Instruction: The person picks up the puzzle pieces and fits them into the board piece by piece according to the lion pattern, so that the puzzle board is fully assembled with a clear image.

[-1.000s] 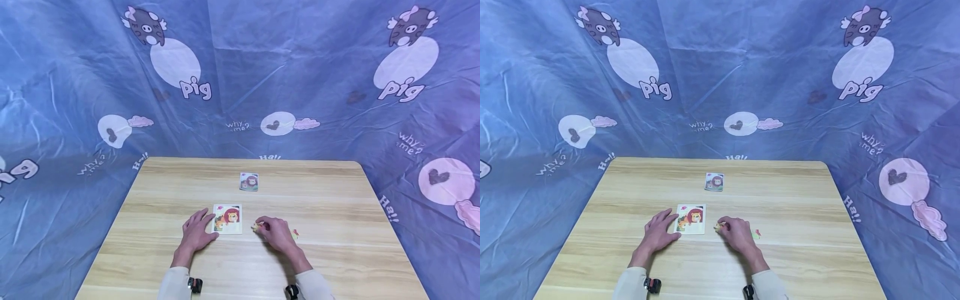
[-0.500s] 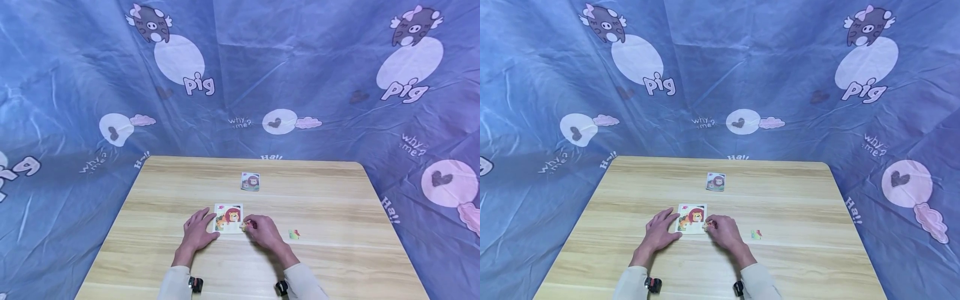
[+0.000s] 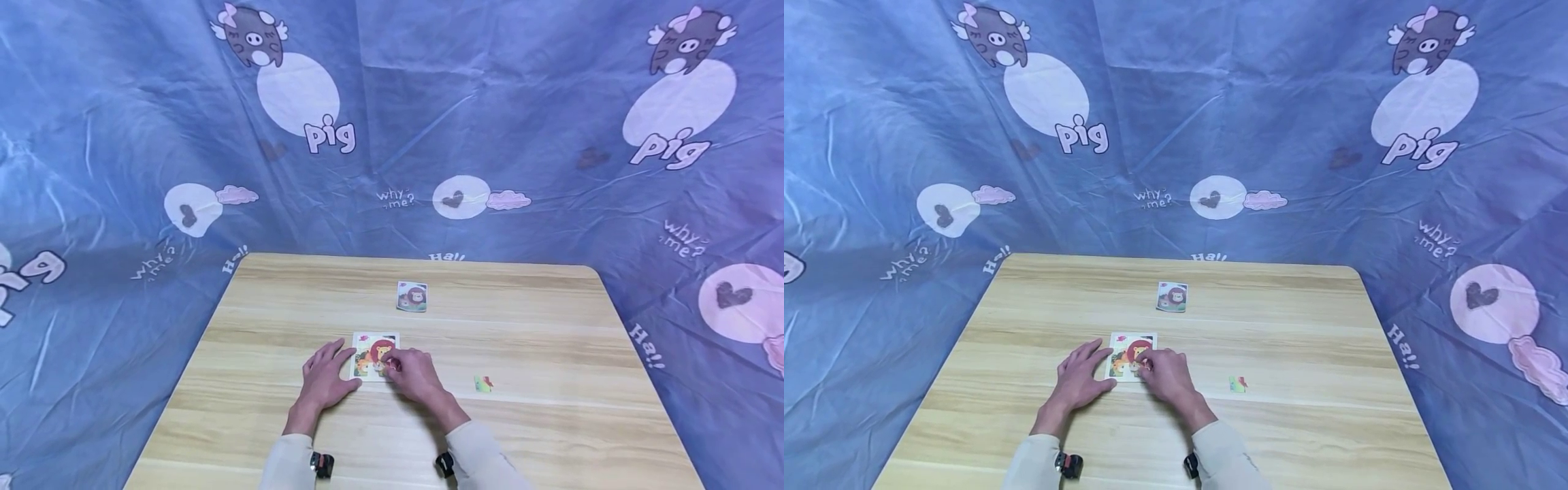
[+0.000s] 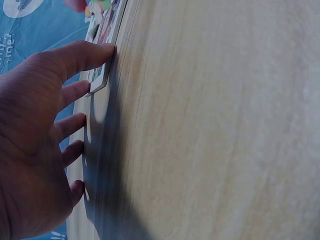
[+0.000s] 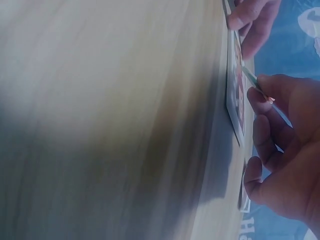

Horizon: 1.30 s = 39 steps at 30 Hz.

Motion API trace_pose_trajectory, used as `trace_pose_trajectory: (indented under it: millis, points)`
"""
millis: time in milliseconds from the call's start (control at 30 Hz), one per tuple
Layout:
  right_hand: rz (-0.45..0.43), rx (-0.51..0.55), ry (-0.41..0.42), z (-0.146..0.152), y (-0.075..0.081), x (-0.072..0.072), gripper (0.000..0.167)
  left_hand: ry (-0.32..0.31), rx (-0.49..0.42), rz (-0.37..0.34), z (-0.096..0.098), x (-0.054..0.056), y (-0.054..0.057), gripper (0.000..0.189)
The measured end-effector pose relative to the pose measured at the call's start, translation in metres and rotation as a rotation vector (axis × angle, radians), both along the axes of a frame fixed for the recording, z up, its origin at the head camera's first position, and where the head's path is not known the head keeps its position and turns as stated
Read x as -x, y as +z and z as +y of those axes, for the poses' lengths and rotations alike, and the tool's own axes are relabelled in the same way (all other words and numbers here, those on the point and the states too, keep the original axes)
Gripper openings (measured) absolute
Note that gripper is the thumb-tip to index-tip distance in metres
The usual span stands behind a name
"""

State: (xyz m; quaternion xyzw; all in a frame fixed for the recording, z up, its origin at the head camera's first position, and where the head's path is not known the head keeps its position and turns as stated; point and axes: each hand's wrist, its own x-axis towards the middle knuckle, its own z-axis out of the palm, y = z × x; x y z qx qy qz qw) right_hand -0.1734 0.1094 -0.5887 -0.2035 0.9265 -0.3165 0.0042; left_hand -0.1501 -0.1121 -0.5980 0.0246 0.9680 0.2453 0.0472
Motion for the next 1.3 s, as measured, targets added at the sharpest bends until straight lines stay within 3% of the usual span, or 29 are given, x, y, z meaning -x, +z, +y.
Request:
trace_pose_trajectory:
  millis: [300, 867, 1100, 1300]
  points:
    - [0.009, -0.027, -0.022, -0.013, -0.005, 0.000, 0.017, 0.002, -0.011, 0.007, 0.000, -0.001, 0.001, 0.065]
    - [-0.054, -0.012, -0.118, -0.032, -0.008, 0.008, 0.017, -0.016, -0.016, 0.007, -0.007, 0.009, -0.002, 0.065]
    - [0.012, -0.058, -0.110, -0.038, -0.009, 0.007, 0.015, -0.008, -0.019, 0.002, -0.007, 0.010, -0.003, 0.065]
    - [0.123, -0.114, -0.165, -0.044, -0.014, 0.005, 0.010, -0.009, -0.020, -0.002, -0.007, 0.010, -0.004, 0.065]
